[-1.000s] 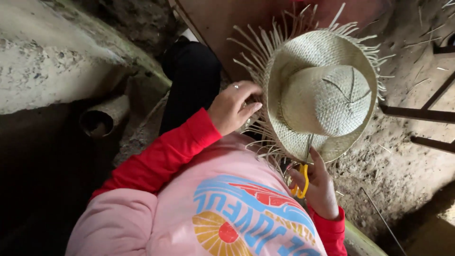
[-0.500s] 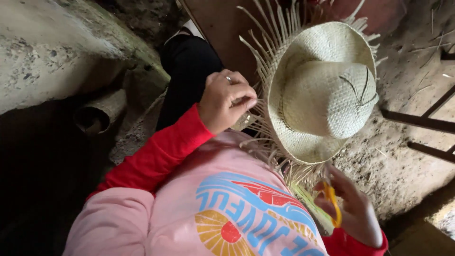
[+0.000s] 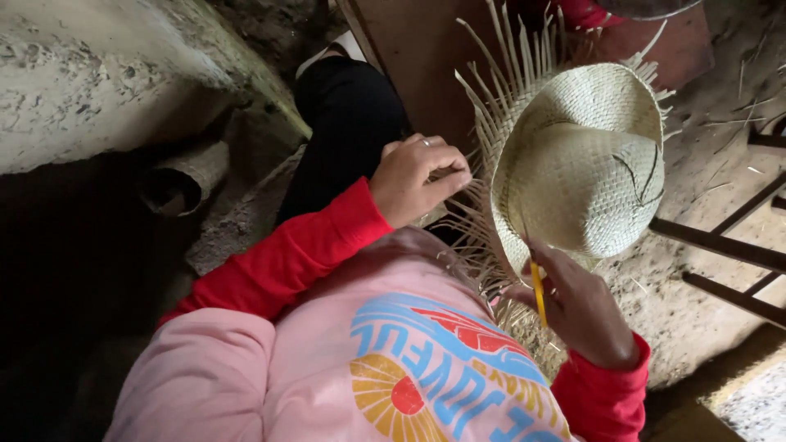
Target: Trimming the excess straw from the brim of a woven hat using a pair of scissors.
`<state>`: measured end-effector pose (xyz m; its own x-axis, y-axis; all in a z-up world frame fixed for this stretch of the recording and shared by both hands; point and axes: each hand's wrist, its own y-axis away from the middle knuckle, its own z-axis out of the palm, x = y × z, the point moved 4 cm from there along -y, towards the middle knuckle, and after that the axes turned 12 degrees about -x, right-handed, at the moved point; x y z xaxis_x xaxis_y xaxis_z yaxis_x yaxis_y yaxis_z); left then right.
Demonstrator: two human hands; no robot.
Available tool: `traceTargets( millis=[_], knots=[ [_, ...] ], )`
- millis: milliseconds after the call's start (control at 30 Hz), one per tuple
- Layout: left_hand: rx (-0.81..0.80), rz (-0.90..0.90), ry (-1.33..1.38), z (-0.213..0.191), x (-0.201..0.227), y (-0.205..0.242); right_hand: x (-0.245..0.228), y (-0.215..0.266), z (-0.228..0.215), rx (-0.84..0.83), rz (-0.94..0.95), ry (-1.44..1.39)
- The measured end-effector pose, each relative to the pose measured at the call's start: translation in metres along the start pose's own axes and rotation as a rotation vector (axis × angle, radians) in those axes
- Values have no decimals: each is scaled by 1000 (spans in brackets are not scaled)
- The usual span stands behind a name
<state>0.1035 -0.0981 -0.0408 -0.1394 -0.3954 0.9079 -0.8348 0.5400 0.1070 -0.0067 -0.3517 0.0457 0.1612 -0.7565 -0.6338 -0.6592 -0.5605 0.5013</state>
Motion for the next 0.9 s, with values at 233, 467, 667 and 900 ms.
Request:
traceTargets(
  millis=[233,467,667,900],
  knots=[
    [84,-12,-138,7,-11,-1,-5,-25,-6,-129,285,-30],
    [400,293,-532,-3,10,-7,10,-29,-12,-206,230,-315],
    [432,312,-413,24,5,-19,9,-37,-7,-75,189,-405],
    [43,-142,200,49,-50,-42,8,-43,13,121,139,-406]
  ],
)
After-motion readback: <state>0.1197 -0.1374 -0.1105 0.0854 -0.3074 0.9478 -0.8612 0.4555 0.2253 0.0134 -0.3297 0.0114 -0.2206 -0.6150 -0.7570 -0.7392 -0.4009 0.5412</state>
